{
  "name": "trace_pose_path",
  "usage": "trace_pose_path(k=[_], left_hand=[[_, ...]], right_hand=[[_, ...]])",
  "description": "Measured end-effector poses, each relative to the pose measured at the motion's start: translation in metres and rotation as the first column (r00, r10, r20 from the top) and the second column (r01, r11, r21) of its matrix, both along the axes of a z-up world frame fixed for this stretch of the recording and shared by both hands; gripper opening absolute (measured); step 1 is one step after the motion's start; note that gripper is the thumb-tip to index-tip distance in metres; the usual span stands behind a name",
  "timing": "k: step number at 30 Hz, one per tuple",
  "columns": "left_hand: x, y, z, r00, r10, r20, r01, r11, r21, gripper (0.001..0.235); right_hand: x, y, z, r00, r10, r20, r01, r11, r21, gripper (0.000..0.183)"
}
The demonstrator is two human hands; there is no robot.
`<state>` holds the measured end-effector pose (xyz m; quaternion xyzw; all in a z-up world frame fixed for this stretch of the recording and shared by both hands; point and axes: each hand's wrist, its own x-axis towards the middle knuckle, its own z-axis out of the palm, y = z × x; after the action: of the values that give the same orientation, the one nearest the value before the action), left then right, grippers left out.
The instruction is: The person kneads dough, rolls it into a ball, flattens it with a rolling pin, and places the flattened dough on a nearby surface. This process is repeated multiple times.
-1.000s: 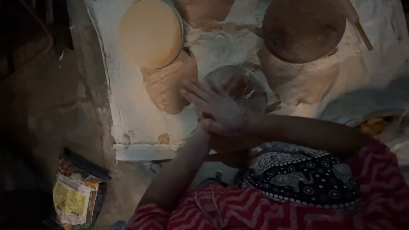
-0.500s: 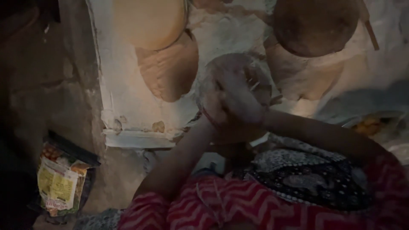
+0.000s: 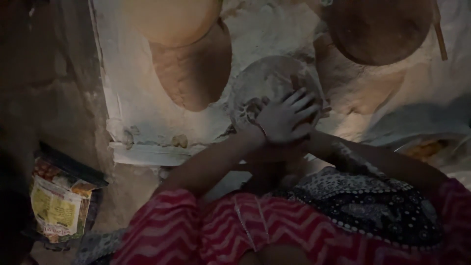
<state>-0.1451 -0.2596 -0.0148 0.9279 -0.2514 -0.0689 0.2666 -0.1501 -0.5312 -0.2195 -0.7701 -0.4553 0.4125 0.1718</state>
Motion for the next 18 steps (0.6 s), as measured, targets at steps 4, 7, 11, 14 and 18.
trace_pose_path(k=[4, 7, 11, 14, 18], left_hand=[[0.008, -0.01, -0.003, 0.997, 0.059, 0.045, -0.058, 0.998, -0.018, 0.067], [0.021, -0.003, 0.001, 1.0, 0.019, -0.013, -0.018, 0.999, 0.035, 0.064], [0.05, 0.023, 0.012, 0.86, 0.056, -0.508, -0.327, 0.823, -0.464, 0.055], [0.081, 0.076, -0.007, 0.697, -0.056, -0.715, -0.658, 0.348, -0.668, 0.055], [0.067, 0.145, -0.053, 0.765, 0.177, -0.619, -0.643, 0.161, -0.749, 0.05]], right_hand=[[0.002, -0.034, -0.005, 0.889, -0.264, -0.375, 0.308, 0.949, 0.064, 0.027], [0.019, -0.013, 0.029, 0.849, -0.337, -0.408, 0.36, 0.933, -0.023, 0.026], [0.073, 0.08, 0.101, 0.961, -0.146, -0.234, 0.208, 0.941, 0.269, 0.024], [0.119, 0.145, 0.173, 0.998, -0.056, -0.039, 0.068, 0.871, 0.487, 0.023], [0.154, 0.189, 0.229, 0.937, -0.343, 0.062, 0.265, 0.816, 0.513, 0.034]])
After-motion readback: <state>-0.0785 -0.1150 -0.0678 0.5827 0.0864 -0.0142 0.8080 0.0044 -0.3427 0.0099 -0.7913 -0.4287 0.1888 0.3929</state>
